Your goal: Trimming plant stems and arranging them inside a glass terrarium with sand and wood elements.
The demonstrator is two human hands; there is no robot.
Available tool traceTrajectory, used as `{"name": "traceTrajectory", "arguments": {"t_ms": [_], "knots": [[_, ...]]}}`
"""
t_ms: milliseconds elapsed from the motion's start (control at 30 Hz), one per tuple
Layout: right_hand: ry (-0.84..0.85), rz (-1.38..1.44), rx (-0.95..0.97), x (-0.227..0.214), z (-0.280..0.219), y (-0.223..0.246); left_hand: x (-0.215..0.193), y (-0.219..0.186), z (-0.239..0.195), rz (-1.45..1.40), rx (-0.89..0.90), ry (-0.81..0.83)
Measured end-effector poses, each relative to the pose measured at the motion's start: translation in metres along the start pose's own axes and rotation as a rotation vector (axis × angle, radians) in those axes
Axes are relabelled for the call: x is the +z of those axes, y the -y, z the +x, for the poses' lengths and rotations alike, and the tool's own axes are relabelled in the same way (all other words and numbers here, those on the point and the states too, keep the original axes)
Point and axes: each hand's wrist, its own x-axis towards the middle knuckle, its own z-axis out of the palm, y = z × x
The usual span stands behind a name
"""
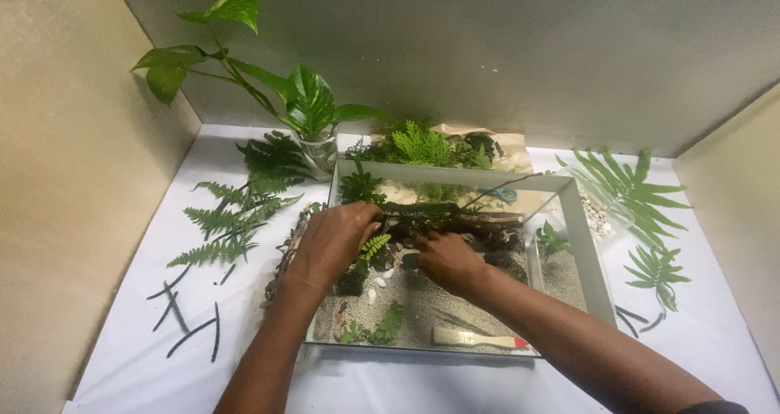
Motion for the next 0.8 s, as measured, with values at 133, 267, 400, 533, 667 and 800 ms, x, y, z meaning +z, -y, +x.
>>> {"name": "traceTrajectory", "arguments": {"t_ms": [133,267,400,533,667,800], "knots": [[-0.006,-0.001,0.006,-0.008,-0.008,0.0,0.01,0.005,-0.001,0.014,-0.008,0.024],[-0.008,0.038,-0.027,-0.001,-0.006,-0.004,0.01,0.004,-0.002,0.004,-0.026,0.015],[0.03,0.088,0.014,0.014,0.006,0.008,0.008,0.004,-0.002,-0.014,-0.024,-0.008],[0.104,0.079,0.026,0.02,0.005,0.007,0.015,0.009,-0.001,-0.004,-0.027,0.005],[0.074,0.123,0.033,0.035,0.01,0.007,0.016,0.009,0.0,-0.007,-0.008,0.001],[0.064,0.185,0.025,0.022,0.009,0.013,0.017,0.01,-0.001,-0.005,-0.011,-0.005]]}}
